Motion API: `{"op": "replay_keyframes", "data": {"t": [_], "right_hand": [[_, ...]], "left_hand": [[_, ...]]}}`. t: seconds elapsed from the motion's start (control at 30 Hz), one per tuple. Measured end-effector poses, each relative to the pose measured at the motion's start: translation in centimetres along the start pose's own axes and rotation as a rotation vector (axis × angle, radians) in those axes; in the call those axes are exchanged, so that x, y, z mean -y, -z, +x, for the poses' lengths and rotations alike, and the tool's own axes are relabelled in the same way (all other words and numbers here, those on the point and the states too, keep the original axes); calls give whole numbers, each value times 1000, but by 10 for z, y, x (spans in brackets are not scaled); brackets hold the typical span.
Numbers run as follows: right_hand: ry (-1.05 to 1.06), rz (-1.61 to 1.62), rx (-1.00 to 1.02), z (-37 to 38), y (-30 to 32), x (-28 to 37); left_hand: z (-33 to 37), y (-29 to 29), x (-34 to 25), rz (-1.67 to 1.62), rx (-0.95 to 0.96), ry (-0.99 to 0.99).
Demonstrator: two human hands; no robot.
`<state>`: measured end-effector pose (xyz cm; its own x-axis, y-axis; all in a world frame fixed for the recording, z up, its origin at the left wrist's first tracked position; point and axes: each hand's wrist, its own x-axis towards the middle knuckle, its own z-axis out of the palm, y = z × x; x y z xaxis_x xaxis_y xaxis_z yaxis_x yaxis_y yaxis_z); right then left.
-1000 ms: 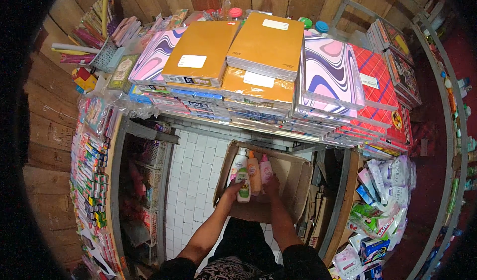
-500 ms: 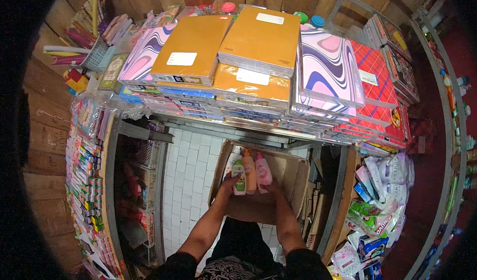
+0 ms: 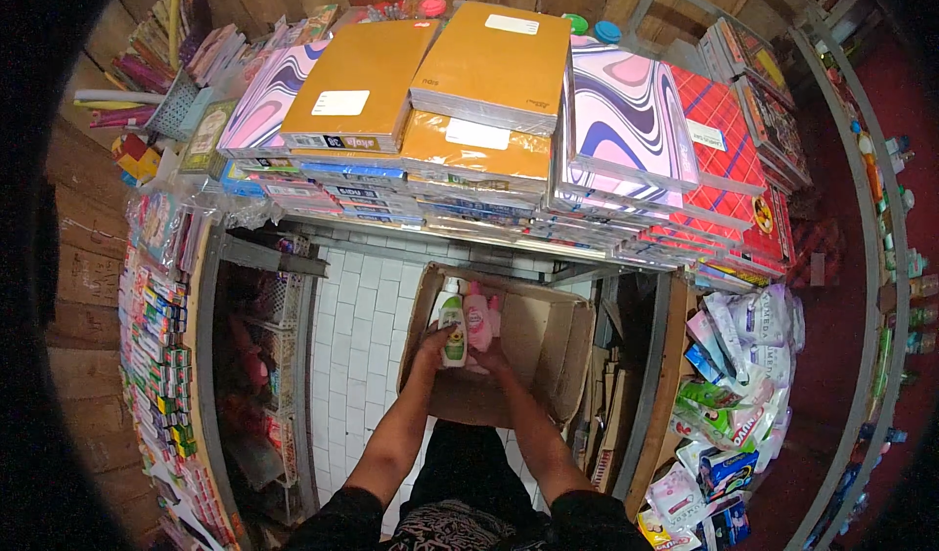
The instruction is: Removing various bottles of lotion and shampoo from a shelf and placing them into a cardboard box.
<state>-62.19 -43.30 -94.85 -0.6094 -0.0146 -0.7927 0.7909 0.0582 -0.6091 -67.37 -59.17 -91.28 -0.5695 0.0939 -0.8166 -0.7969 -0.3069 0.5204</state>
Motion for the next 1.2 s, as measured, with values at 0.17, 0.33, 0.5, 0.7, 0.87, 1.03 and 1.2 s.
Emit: {"op": "replay_keyframes", "data": {"t": [0.17,0.33,0.5,0.7,0.87,1.03,1.2], "right_hand": [[225,-872,-228,-48,-60,59],[223,-385,-353,12,-16,19],[325,-361,-501,0,-9,10],[81,-68,42,-41,5,55],[85,204,196,-42,8,71],[-82,399,60,-16,55,35],[-170,-20,-185,11,47,32]], "left_hand": [[2,45,5,-52,19,-27],[10,1,12,-120,106,-19],[6,0,13,-74,115,8],[7,-6,22,-40,244,-17],[14,-26,12,370,118,-297],[-23,-80,5,1389,-203,-367],[-20,-20,39,1619,-233,-514]]}}
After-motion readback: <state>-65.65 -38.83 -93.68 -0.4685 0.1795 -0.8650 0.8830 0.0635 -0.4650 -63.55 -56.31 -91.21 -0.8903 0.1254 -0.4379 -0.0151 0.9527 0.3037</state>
